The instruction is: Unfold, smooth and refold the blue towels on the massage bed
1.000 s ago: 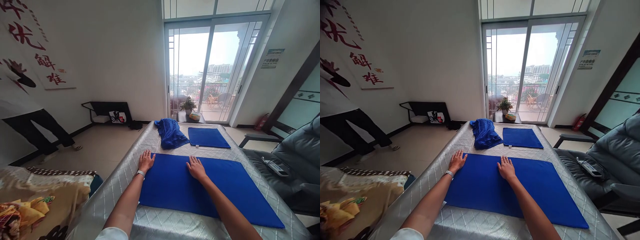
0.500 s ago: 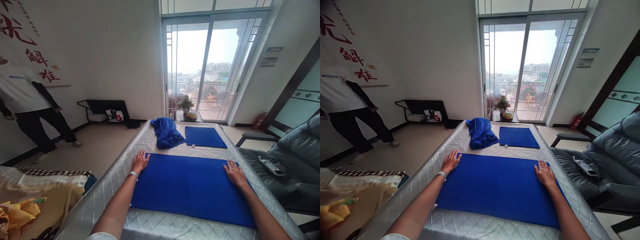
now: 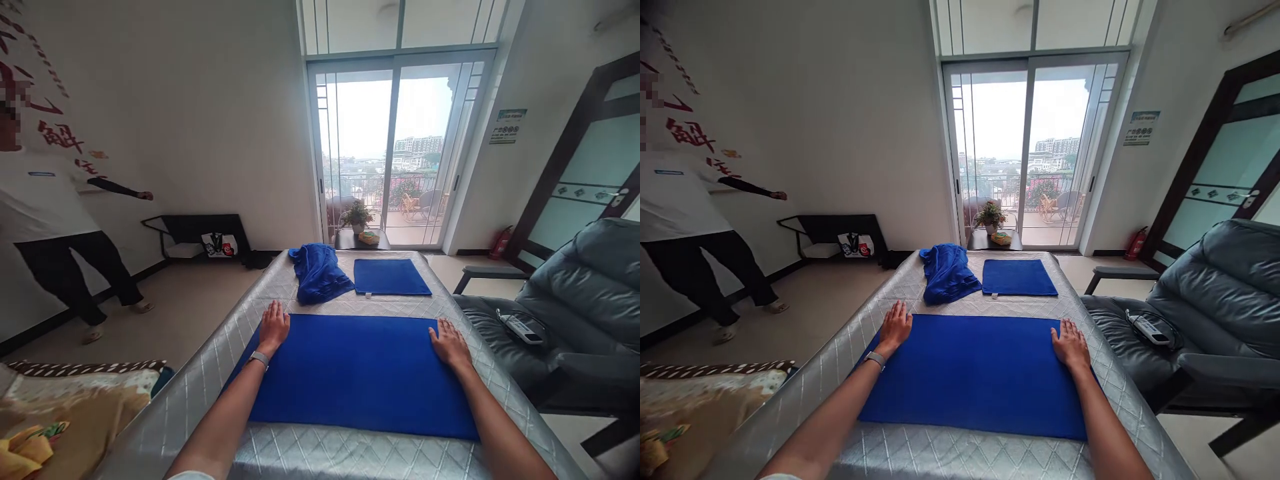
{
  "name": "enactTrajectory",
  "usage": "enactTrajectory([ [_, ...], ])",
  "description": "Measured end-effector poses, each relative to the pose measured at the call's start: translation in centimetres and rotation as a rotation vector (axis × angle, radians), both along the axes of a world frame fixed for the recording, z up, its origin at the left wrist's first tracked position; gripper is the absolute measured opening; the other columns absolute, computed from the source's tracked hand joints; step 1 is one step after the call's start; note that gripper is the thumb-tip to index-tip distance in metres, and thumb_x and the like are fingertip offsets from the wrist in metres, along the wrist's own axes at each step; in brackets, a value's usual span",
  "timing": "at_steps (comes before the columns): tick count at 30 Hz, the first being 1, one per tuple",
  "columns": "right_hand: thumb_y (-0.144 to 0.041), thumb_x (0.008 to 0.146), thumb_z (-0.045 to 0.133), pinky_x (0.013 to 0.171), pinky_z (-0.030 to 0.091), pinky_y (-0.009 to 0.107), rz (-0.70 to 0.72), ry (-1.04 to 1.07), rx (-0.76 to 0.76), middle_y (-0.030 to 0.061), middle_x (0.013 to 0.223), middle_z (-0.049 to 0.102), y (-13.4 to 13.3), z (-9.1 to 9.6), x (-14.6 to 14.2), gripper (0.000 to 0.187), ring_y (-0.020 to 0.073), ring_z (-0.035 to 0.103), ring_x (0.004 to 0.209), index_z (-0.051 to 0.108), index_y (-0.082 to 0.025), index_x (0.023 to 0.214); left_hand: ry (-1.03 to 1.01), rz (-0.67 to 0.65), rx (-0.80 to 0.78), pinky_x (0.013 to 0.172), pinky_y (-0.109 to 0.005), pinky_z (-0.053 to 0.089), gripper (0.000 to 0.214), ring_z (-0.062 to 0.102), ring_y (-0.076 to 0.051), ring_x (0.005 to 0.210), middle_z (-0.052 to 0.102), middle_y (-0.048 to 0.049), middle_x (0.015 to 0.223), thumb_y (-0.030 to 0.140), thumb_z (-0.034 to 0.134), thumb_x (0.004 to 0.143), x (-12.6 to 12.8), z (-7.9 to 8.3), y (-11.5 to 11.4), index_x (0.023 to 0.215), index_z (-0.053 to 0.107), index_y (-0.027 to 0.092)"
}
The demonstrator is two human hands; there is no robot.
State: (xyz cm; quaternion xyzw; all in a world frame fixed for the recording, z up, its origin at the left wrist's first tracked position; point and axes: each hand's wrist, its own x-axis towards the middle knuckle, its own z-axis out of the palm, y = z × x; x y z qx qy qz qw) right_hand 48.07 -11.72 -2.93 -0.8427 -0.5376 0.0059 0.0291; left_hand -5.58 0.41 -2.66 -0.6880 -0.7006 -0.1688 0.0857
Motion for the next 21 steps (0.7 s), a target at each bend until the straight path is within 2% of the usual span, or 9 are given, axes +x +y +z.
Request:
enactTrajectory([
  [1,-0.045,0.102,0.018,0.126,0.013,0.04,0.003,0.0,0.002,0.0111,0.167,0.024,-0.1,0.1,0.0,0.071,0.0234,0.02,0.154,0.025,-0.005,0.16,-0.01,-0.066,-0.002,0.124,-0.046,0.024,0.059,0.029,-0.029,0.152,0.038,-0.0166,0.161,0.029,0.032,0.1,1.9,0.3,-0.4,0.154,0.041,0.007],
  [3,-0.045,0.102,0.018,0.125,0.012,0.04,0.004,-0.003,0.003,0.0109,0.167,0.024,-0.2,0.2,-0.1,0.071,0.0233,0.019,0.154,0.025,-0.005,0.16,-0.005,-0.292,-0.066,0.125,-0.041,0.025,0.058,0.032,-0.025,0.151,0.038,-0.0145,0.162,0.032,0.032,0.101,6.5,0.7,-1.4,0.154,0.041,0.008],
  [5,-0.044,0.102,0.018,0.125,0.012,0.04,0.003,-0.004,0.005,0.0108,0.168,0.024,-0.2,0.2,-0.1,0.07,0.023,0.019,0.154,0.025,-0.005,0.16,0.015,-0.505,-0.112,0.126,-0.042,0.022,0.058,0.031,-0.024,0.151,0.039,-0.0119,0.162,0.04,0.03,0.104,11.2,0.7,-2.5,0.154,0.042,0.013],
  [6,-0.044,0.102,0.018,0.125,0.012,0.039,0.004,-0.001,0.007,0.0108,0.168,0.024,-0.2,0.1,-0.1,0.07,0.023,0.019,0.154,0.025,-0.005,0.16,0.012,-0.567,-0.127,0.126,-0.042,0.021,0.06,0.03,-0.024,0.152,0.038,-0.0124,0.162,0.043,0.028,0.104,13.2,0.5,-3.0,0.154,0.041,0.013],
  [8,-0.045,0.102,0.019,0.125,0.013,0.039,0.007,0.006,0.013,0.0107,0.168,0.024,-0.1,-0.1,0.0,0.071,0.023,0.02,0.154,0.025,-0.005,0.16,-0.003,-0.61,-0.18,0.127,-0.042,0.02,0.065,0.027,-0.024,0.153,0.035,-0.0129,0.163,0.05,0.024,0.105,16.1,0.1,-3.8,0.156,0.039,0.014],
  [10,-0.045,0.102,0.019,0.125,0.013,0.039,0.006,0.009,0.022,0.0104,0.167,0.025,0.0,-0.3,0.2,0.071,0.0229,0.02,0.154,0.026,-0.006,0.16,-0.021,-0.585,-0.236,0.127,-0.045,0.019,0.069,0.025,-0.025,0.154,0.032,-0.0124,0.164,0.056,0.021,0.104,17.1,-0.3,-4.1,0.158,0.036,0.016],
  [12,-0.045,0.101,0.018,0.125,0.013,0.039,0.002,0.008,0.03,0.0101,0.167,0.025,0.1,-0.5,0.3,0.071,0.0227,0.02,0.154,0.027,-0.006,0.16,-0.031,-0.535,-0.277,0.127,-0.047,0.017,0.072,0.023,-0.026,0.154,0.029,-0.0114,0.165,0.06,0.018,0.103,16.3,-0.7,-3.9,0.159,0.033,0.017],
  [14,-0.045,0.101,0.018,0.125,0.013,0.04,0.003,0.009,0.034,0.0102,0.167,0.025,0.2,-0.6,0.3,0.071,0.0228,0.02,0.154,0.027,-0.006,0.16,-0.024,-0.482,-0.296,0.127,-0.047,0.016,0.073,0.021,-0.026,0.155,0.027,-0.0105,0.166,0.062,0.017,0.103,14.1,-0.8,-3.5,0.16,0.032,0.018],
  [21,-0.046,0.101,0.018,0.125,0.014,0.04,0.016,-0.008,0.042,0.0111,0.167,0.025,0.2,-0.9,0.7,0.073,0.0231,0.021,0.154,0.027,-0.005,0.16,0.045,-0.221,-0.309,0.126,-0.046,0.015,0.071,0.02,-0.024,0.155,0.027,-0.0109,0.167,0.059,0.021,0.104,1.5,-0.6,-1.3,0.16,0.029,0.017],
])
